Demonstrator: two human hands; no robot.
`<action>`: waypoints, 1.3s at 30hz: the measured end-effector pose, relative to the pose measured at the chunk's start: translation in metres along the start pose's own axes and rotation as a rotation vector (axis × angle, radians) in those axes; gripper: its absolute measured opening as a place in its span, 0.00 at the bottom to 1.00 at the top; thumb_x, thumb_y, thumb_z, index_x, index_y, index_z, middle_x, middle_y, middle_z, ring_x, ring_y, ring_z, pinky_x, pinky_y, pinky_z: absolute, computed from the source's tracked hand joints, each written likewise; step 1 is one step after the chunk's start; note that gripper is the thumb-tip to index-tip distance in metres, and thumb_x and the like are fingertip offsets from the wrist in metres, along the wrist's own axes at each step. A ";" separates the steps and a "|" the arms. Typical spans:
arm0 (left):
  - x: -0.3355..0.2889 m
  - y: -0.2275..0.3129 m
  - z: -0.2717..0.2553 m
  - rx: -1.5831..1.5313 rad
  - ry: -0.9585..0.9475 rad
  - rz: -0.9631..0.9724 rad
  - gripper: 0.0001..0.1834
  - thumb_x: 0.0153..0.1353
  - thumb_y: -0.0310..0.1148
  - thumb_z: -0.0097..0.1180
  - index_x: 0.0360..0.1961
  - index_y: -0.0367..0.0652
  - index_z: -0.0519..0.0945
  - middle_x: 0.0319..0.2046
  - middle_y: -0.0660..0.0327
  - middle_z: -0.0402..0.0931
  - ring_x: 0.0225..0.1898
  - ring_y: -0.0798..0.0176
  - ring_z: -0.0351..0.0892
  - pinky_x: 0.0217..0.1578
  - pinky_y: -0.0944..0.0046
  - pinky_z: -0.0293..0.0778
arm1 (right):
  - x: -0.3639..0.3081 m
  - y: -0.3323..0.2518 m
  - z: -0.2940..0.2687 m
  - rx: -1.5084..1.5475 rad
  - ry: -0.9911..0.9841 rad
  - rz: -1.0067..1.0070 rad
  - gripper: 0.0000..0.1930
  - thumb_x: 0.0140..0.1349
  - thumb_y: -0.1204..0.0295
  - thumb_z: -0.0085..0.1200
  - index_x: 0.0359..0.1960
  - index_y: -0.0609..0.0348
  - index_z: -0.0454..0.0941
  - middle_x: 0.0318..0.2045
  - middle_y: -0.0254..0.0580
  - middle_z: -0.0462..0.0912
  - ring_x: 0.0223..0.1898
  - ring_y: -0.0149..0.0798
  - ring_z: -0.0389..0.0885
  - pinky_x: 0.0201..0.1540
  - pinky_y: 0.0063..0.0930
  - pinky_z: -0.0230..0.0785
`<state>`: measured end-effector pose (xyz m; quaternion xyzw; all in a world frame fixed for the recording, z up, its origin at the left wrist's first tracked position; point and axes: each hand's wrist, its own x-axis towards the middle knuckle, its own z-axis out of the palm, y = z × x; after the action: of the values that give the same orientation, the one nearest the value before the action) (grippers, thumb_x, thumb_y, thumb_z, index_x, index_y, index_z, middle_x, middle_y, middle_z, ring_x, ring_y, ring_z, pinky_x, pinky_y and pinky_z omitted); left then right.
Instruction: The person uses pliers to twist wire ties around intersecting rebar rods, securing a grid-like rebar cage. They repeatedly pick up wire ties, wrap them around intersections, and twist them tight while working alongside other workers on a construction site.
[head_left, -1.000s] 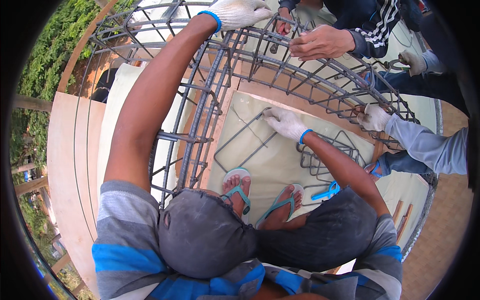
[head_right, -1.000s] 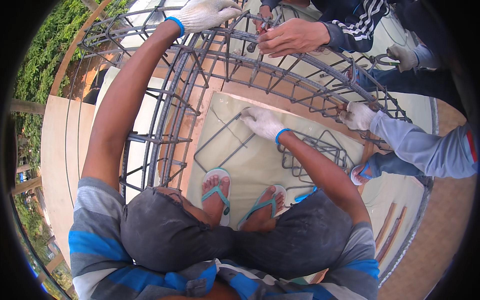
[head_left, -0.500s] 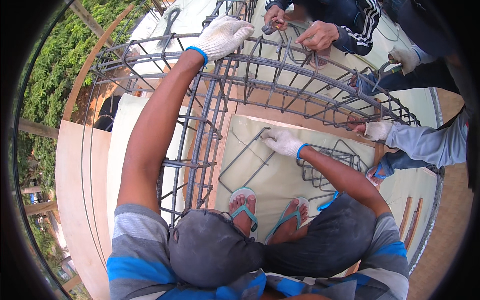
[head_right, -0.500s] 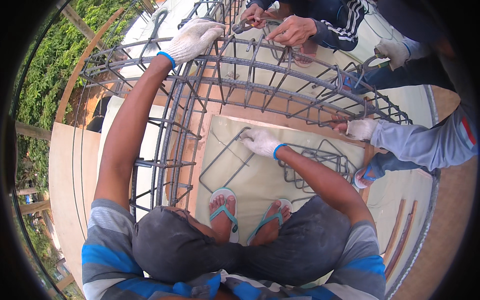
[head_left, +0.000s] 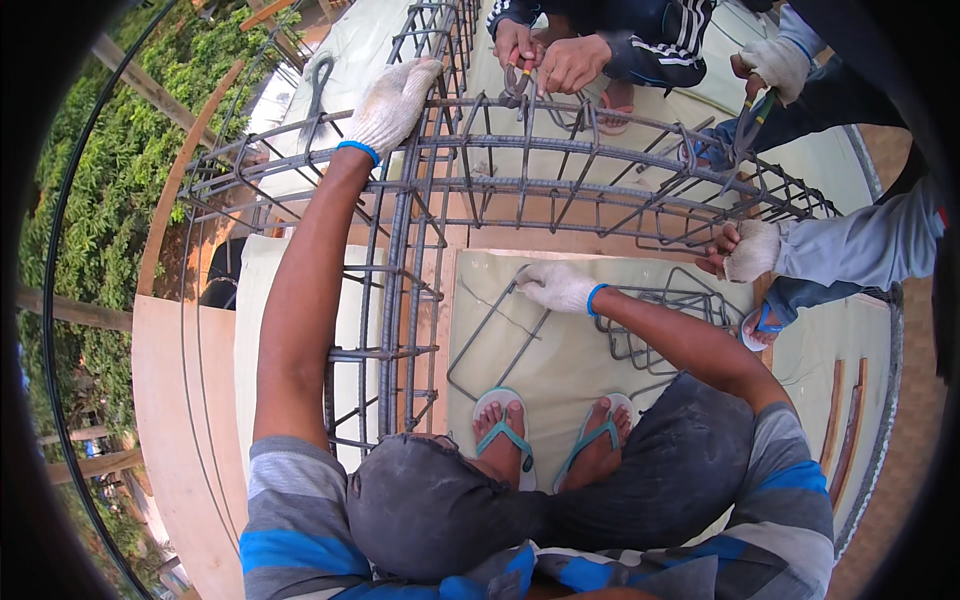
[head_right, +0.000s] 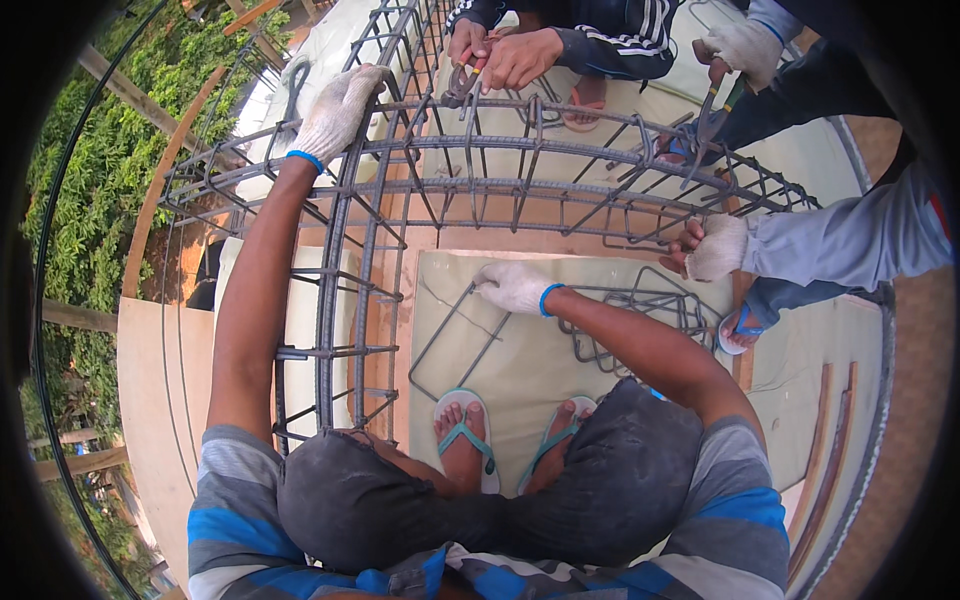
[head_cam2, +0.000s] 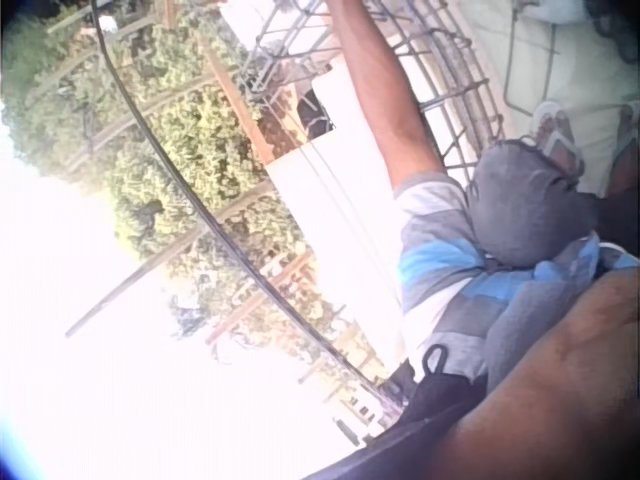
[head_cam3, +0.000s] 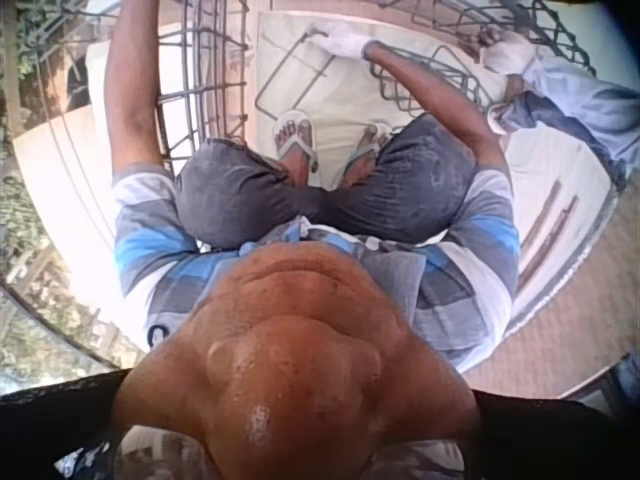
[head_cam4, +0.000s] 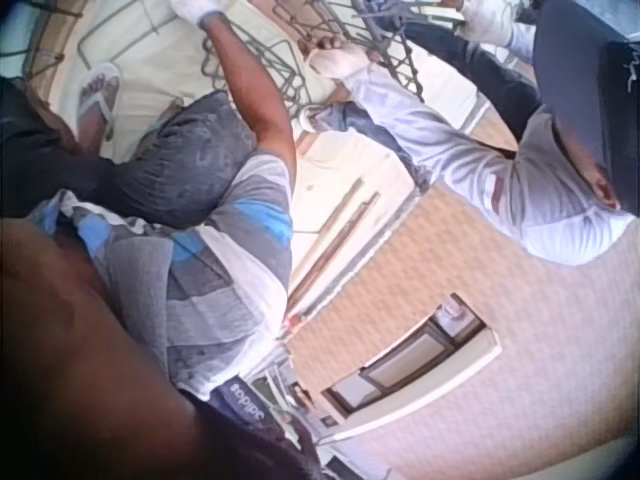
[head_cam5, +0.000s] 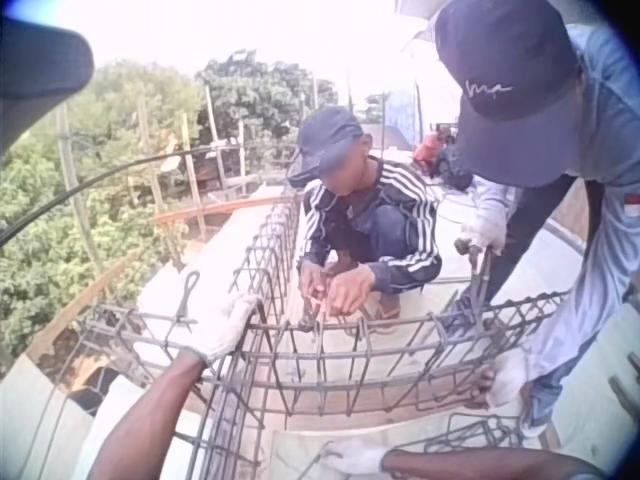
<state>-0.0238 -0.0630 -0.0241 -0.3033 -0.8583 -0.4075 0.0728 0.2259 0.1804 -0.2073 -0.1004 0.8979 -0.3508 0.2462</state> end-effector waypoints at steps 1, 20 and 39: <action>-0.001 0.002 0.001 -0.007 0.001 0.000 0.29 0.76 0.53 0.39 0.57 0.40 0.81 0.46 0.54 0.81 0.48 0.57 0.78 0.53 0.60 0.71 | 0.001 0.001 0.001 -0.010 0.005 -0.015 0.22 0.70 0.59 0.48 0.57 0.59 0.82 0.56 0.54 0.84 0.59 0.53 0.81 0.65 0.39 0.71; 0.000 0.004 0.000 0.015 -0.035 0.005 0.32 0.74 0.55 0.38 0.57 0.39 0.82 0.56 0.46 0.82 0.60 0.42 0.78 0.62 0.57 0.69 | 0.001 0.010 0.007 0.043 0.018 -0.023 0.21 0.69 0.60 0.50 0.56 0.59 0.83 0.56 0.53 0.84 0.59 0.53 0.81 0.65 0.39 0.71; 0.000 -0.013 0.002 0.084 -0.003 0.088 0.28 0.79 0.52 0.34 0.56 0.45 0.82 0.45 0.54 0.83 0.47 0.57 0.79 0.54 0.59 0.72 | -0.004 0.008 0.004 0.013 -0.004 0.011 0.22 0.70 0.59 0.49 0.58 0.57 0.81 0.53 0.53 0.85 0.55 0.52 0.83 0.60 0.38 0.73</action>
<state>-0.0310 -0.0676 -0.0343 -0.3379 -0.8606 -0.3672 0.1020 0.2318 0.1855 -0.2141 -0.0944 0.8956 -0.3552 0.2507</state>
